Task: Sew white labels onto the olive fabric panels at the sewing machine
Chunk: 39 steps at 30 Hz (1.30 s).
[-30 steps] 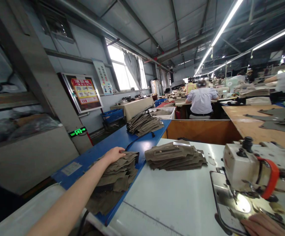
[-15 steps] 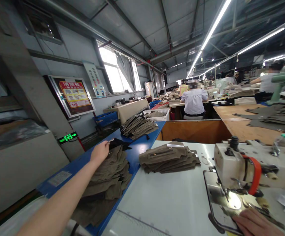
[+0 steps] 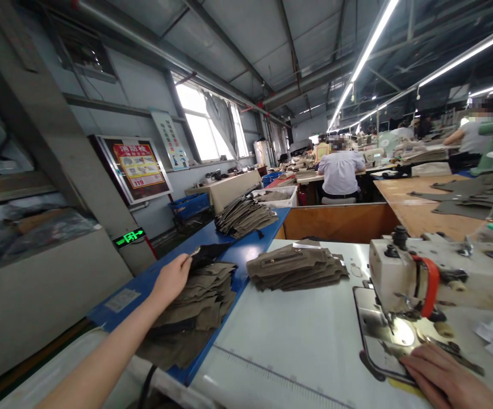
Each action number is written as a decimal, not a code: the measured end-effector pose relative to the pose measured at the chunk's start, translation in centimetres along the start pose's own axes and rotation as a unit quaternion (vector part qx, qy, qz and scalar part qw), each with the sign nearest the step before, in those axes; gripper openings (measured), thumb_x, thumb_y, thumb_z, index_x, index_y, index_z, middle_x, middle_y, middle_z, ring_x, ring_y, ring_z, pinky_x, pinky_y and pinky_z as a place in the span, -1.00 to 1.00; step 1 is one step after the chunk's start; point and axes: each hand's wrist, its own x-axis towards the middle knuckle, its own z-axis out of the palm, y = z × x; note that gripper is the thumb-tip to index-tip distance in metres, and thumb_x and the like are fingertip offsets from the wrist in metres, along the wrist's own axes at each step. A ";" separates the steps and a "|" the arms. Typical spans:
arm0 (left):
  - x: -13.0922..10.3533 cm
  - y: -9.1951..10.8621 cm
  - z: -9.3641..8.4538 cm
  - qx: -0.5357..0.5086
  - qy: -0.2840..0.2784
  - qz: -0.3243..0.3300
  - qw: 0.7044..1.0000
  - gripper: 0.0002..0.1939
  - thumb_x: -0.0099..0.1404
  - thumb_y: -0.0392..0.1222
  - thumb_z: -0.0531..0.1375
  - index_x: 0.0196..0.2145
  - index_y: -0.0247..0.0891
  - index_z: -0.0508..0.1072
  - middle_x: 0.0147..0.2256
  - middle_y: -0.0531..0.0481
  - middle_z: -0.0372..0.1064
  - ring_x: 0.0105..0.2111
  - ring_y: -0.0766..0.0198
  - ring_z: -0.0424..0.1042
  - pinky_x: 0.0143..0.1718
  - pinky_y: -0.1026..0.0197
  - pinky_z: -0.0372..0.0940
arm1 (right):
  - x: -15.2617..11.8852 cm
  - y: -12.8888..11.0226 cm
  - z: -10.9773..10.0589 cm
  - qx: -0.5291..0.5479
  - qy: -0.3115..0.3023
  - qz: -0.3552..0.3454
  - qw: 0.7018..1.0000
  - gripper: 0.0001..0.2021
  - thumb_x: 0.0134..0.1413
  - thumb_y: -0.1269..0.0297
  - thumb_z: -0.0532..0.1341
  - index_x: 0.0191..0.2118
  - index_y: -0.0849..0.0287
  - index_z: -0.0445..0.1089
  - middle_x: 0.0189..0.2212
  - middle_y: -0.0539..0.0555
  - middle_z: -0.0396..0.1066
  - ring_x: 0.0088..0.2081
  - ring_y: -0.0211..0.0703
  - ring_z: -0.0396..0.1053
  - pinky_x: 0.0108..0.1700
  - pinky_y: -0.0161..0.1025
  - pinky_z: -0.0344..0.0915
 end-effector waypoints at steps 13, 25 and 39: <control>-15.5 16.1 8.8 -0.133 0.070 0.473 0.868 -0.68 0.31 -0.42 -0.07 -0.23 -0.25 0.47 -0.10 -0.08 0.51 -0.05 0.22 0.47 -0.03 0.20 0.39 | 0.6 -2.5 -1.2 0.115 -0.122 0.157 0.973 -0.71 0.33 0.30 -0.01 -0.21 0.12 0.47 -0.32 0.12 0.46 -0.25 -0.10 0.44 -0.19 -0.20 0.41; -15.9 22.4 8.0 -0.301 -0.021 0.405 0.863 -0.72 0.37 -0.30 -0.04 -0.16 -0.19 0.45 -0.17 -0.03 0.53 -0.15 0.21 0.52 -0.11 0.18 0.42 | 2.2 -8.2 -3.4 0.168 -0.082 0.129 0.974 -0.67 0.22 0.45 0.06 0.08 0.15 0.28 -0.14 0.18 0.41 -0.15 -0.05 0.36 -0.13 -0.15 0.39; -10.0 21.1 1.3 -0.318 -0.123 0.340 0.876 -0.75 0.35 -0.17 -0.01 -0.31 -0.17 0.46 -0.39 0.08 0.50 -0.38 0.24 0.49 -0.33 0.27 0.34 | 12.8 -11.2 1.1 0.330 -0.182 0.065 0.924 -0.62 0.13 0.24 0.21 0.07 0.21 0.36 0.02 0.17 0.42 0.06 -0.03 0.32 0.13 -0.16 0.20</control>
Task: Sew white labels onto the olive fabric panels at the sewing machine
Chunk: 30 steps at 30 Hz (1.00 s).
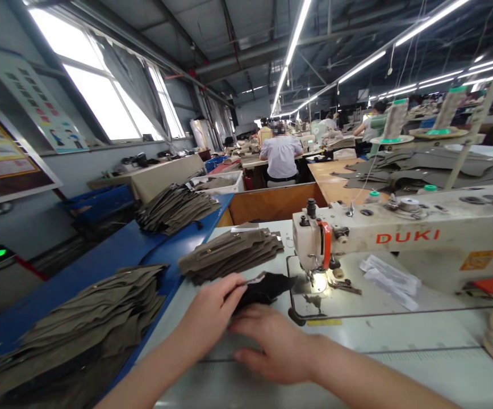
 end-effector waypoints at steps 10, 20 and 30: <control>-7.1 -1.5 8.6 0.161 0.038 0.189 0.968 -0.60 0.32 -0.50 -0.14 -0.10 -0.26 0.40 -0.24 -0.05 0.54 -0.26 0.25 0.54 -0.26 0.26 0.44 | -2.6 6.4 0.8 -0.103 -0.010 0.043 0.994 -0.67 0.10 0.29 0.16 0.00 0.12 0.43 0.05 0.17 0.40 0.10 0.04 0.29 0.18 -0.02 0.14; -2.8 -1.5 7.8 0.127 -0.037 0.151 0.980 -0.70 0.45 -0.23 -0.04 -0.03 -0.23 0.44 0.00 -0.08 0.45 0.01 0.20 0.42 0.04 0.13 0.32 | -10.4 3.9 -1.9 -0.097 0.206 0.171 0.959 -0.59 0.27 0.41 -0.03 0.19 0.17 0.26 0.12 0.23 0.33 0.14 -0.05 0.28 0.16 -0.02 0.26; -1.6 -2.1 13.6 0.219 -0.079 0.024 0.972 -0.51 0.44 -0.04 -0.06 0.25 -0.21 0.21 0.26 -0.17 0.12 0.24 -0.06 0.11 0.12 -0.21 0.14 | -10.3 1.5 -0.9 -0.146 -0.058 0.176 0.972 -0.50 0.23 0.21 0.16 0.23 0.30 0.24 0.24 0.25 0.15 0.26 0.09 0.10 0.27 0.02 0.09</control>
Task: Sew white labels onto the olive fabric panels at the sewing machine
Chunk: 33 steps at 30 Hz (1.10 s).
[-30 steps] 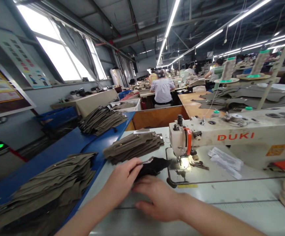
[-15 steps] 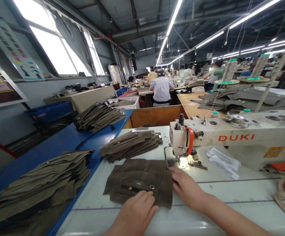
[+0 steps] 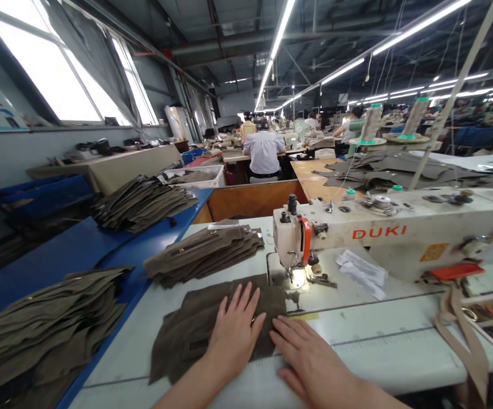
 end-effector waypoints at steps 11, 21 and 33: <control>1.8 1.2 0.2 -0.044 0.031 0.113 0.992 -0.54 0.43 -0.07 -0.03 0.22 -0.20 0.26 0.23 -0.12 0.19 0.22 0.08 0.17 0.16 -0.05 0.13 | -0.9 1.8 -1.1 -0.009 0.053 0.021 0.998 -0.57 0.26 0.26 0.13 0.20 0.25 0.27 0.21 0.20 0.23 0.24 0.00 0.14 0.28 -0.05 0.07; 3.0 1.2 0.7 -0.070 0.021 0.080 0.994 -0.46 0.37 0.10 0.02 0.24 -0.12 0.23 0.24 -0.11 0.16 0.23 -0.03 0.15 0.16 -0.17 0.07 | -6.4 13.0 -7.0 -0.117 0.216 0.226 0.943 -0.76 0.21 0.37 0.06 -0.17 0.16 0.48 -0.24 0.16 0.48 -0.19 -0.04 0.43 -0.14 -0.14 0.35; 3.2 1.1 1.0 -0.067 0.030 0.086 0.994 -0.45 0.37 0.11 0.01 0.24 -0.12 0.24 0.24 -0.11 0.16 0.23 -0.02 0.15 0.16 -0.16 0.07 | -6.3 14.1 -9.2 -0.147 0.082 0.349 0.922 -0.82 0.09 0.48 0.13 -0.42 0.17 0.47 -0.39 0.13 0.51 -0.31 -0.02 0.45 -0.30 -0.25 0.22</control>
